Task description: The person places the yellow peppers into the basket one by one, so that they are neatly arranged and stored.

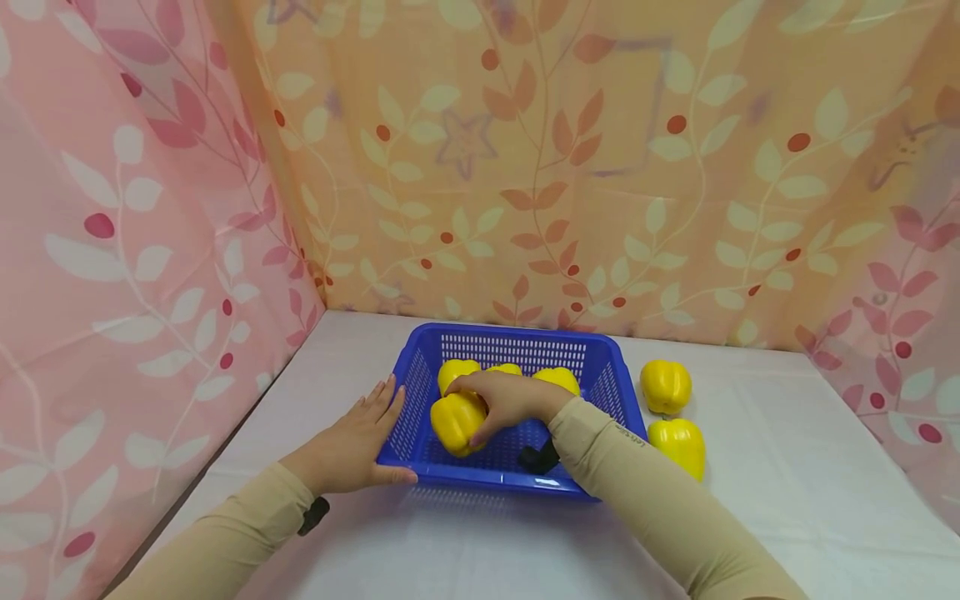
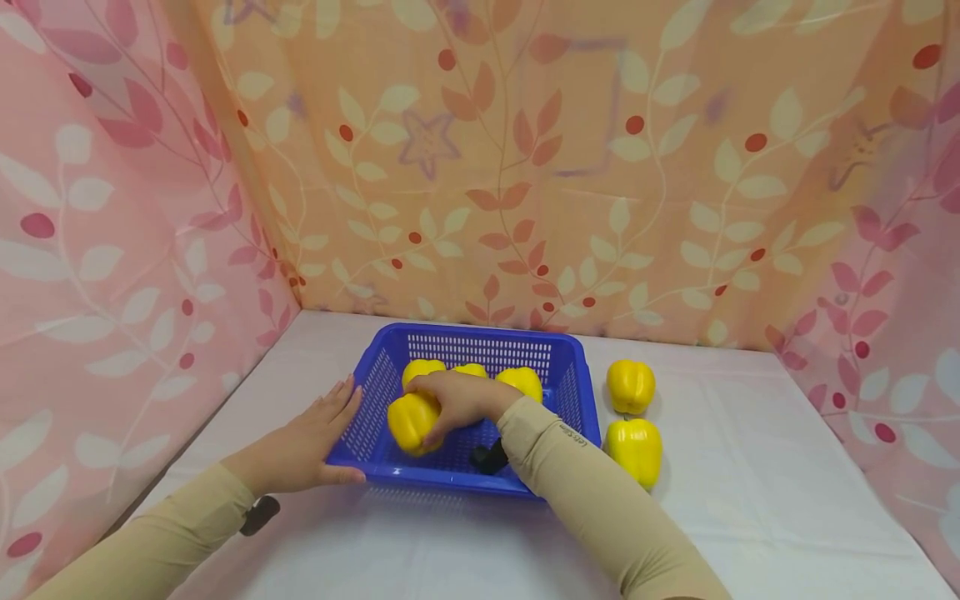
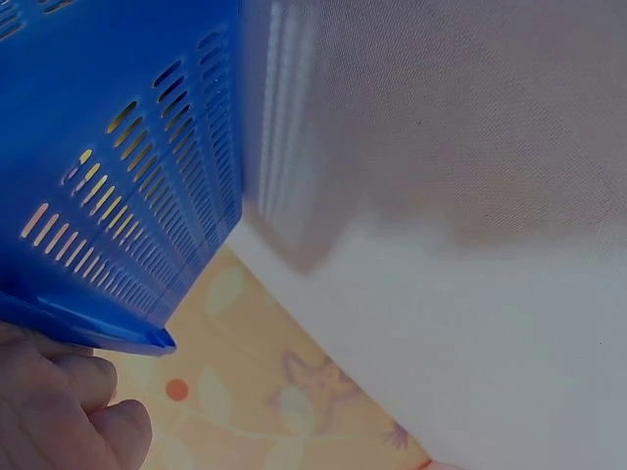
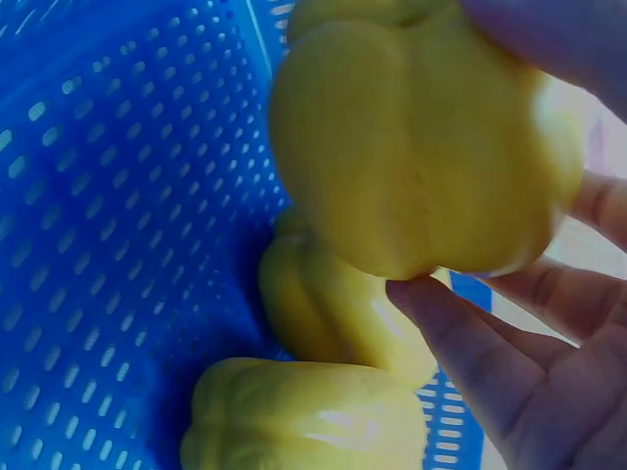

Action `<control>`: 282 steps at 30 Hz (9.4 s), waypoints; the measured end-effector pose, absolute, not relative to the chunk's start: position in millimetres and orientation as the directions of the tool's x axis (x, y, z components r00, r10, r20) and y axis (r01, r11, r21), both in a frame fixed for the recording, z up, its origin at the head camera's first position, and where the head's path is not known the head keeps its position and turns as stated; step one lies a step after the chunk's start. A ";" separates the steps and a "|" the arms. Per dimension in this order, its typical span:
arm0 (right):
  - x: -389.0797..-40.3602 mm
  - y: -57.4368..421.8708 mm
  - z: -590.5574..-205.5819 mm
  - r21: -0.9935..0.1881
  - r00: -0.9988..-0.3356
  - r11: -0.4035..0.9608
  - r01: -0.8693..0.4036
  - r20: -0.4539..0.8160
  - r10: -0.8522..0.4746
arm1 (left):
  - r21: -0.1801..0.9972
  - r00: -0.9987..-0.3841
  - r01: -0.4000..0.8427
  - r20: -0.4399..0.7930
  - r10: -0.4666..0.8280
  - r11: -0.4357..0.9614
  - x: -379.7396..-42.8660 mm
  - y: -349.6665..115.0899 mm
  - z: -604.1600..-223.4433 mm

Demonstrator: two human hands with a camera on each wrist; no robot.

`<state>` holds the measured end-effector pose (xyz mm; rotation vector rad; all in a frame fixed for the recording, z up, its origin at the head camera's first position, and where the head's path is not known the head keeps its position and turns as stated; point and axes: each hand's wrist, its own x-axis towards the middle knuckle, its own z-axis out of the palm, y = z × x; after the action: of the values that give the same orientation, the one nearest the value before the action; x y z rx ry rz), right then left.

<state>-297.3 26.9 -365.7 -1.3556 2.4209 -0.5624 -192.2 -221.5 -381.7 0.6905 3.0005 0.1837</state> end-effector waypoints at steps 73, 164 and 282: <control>-301.5 38.2 -348.7 -0.598 -0.518 0.491 -0.634 -0.144 -0.843 | 0.129 -0.912 0.399 -0.046 0.407 0.908 -189.8 -219.0 -380.6; -253.2 307.2 -370.8 -0.525 -0.842 0.709 -0.471 0.027 -0.539 | 0.130 -0.909 0.408 -0.034 0.415 0.904 -191.6 -221.2 -384.1; -269.2 290.6 -369.5 -0.527 -0.868 0.711 -0.465 0.113 -0.484 | 0.148 -0.906 0.419 -0.003 0.424 0.896 -192.0 -221.9 -386.1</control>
<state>-269.2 290.6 -369.5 -0.7980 2.8747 -0.8706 -192.0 -221.9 -386.1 0.6720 3.0240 0.2242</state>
